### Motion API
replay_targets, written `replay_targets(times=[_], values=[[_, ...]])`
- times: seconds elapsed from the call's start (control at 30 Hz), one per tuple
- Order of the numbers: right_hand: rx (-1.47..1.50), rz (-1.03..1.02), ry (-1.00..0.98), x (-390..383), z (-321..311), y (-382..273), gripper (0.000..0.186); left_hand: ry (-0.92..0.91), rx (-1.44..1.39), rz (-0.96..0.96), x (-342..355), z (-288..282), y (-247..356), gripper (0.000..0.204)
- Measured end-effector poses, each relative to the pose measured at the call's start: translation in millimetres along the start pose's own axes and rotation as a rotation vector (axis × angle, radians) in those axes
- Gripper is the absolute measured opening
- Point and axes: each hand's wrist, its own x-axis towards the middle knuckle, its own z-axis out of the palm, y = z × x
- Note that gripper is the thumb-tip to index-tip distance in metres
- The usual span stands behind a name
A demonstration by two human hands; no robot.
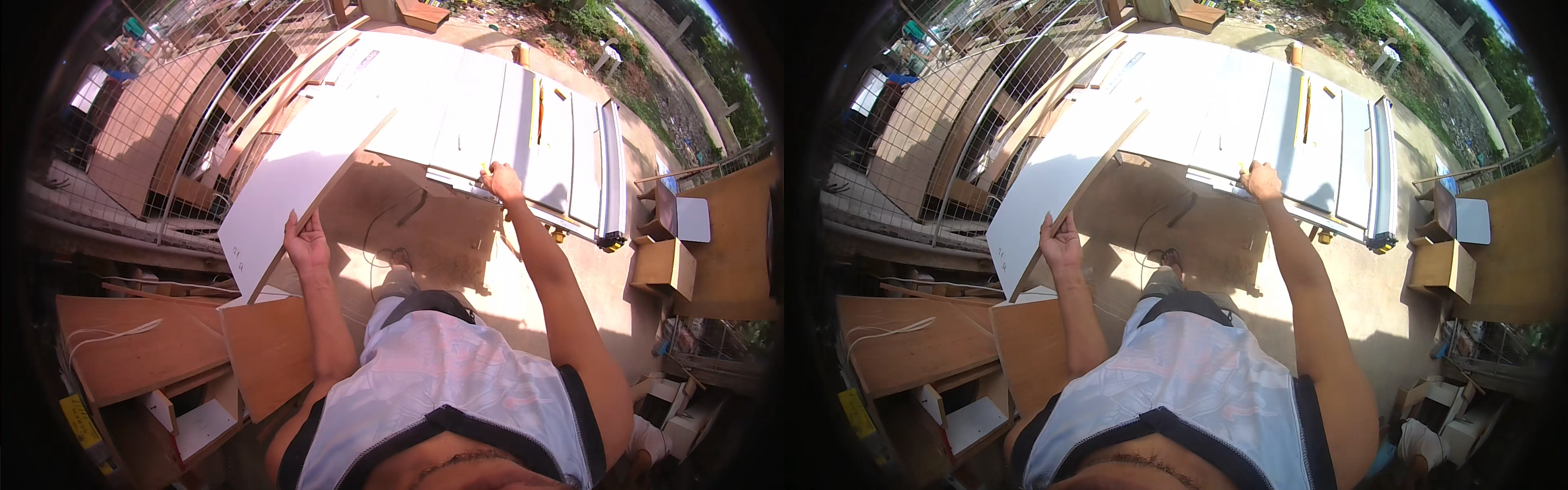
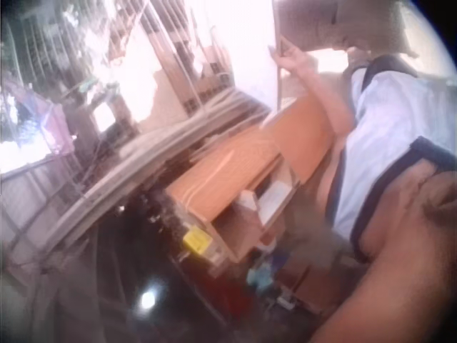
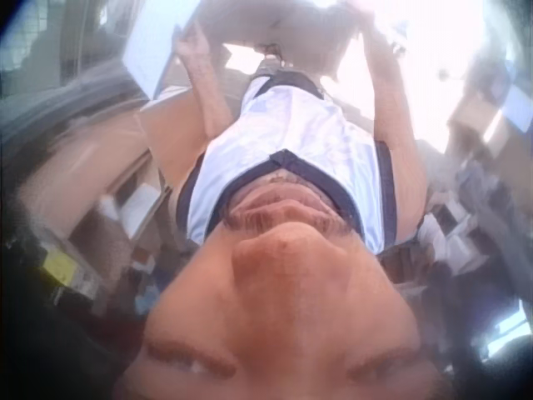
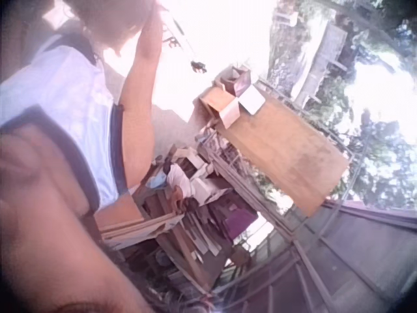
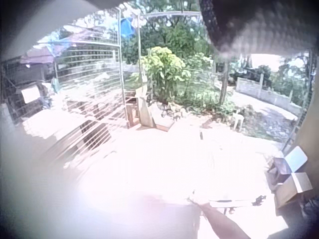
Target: The person measures a white board with a tape measure, then carries it to a table saw. They adjust the saw's fence, cut the board, and place the cut piece into a wooden cabinet frame.
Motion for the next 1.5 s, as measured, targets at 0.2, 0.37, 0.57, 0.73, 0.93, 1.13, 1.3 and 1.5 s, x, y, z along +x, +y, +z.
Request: replay_targets(times=[0.2, 0.37, 0.57, 0.73, 0.93, 1.13, 1.3, 1.5], values=[[-0.066, 0.053, 0.062, 80.8, 34.7, -38.0, 0.042, -0.075, 0.099, -0.077, 145.3, 54.0, -100.6, 0.028], [-0.166, 0.179, -0.147, 126.1, 31.4, -66.1, 0.038, -0.128, 0.096, -0.154, 234.4, 62.4, -177.4, 0.038], [-0.074, 0.032, -0.217, 170.9, 19.0, -131.2, 0.037, -0.084, 0.064, -0.231, 267.9, 54.0, -221.8, 0.055], [0.273, -0.030, -0.191, 195.4, -0.5, -138.3, 0.041, 0.120, 0.207, -0.529, 259.9, 62.0, -229.4, 0.061], [0.313, -0.100, -0.153, 199.6, -91.7, -15.4, 0.046, 0.126, 0.413, -0.599, 282.8, 16.6, -214.9, 0.045], [0.050, 0.259, 0.187, 311.0, -146.4, 203.9, 0.049, 0.138, 0.990, -0.327, 227.8, 56.3, -249.7, 0.031], [-0.167, 0.304, 0.038, 381.5, -127.0, 300.2, 0.049, -0.140, 1.490, -0.238, 173.9, 109.5, -374.9, 0.024], [-0.012, 0.200, 0.205, 426.4, -140.2, 305.9, 0.043, -0.745, 1.776, -0.252, 138.3, 198.7, -578.5, 0.026]])
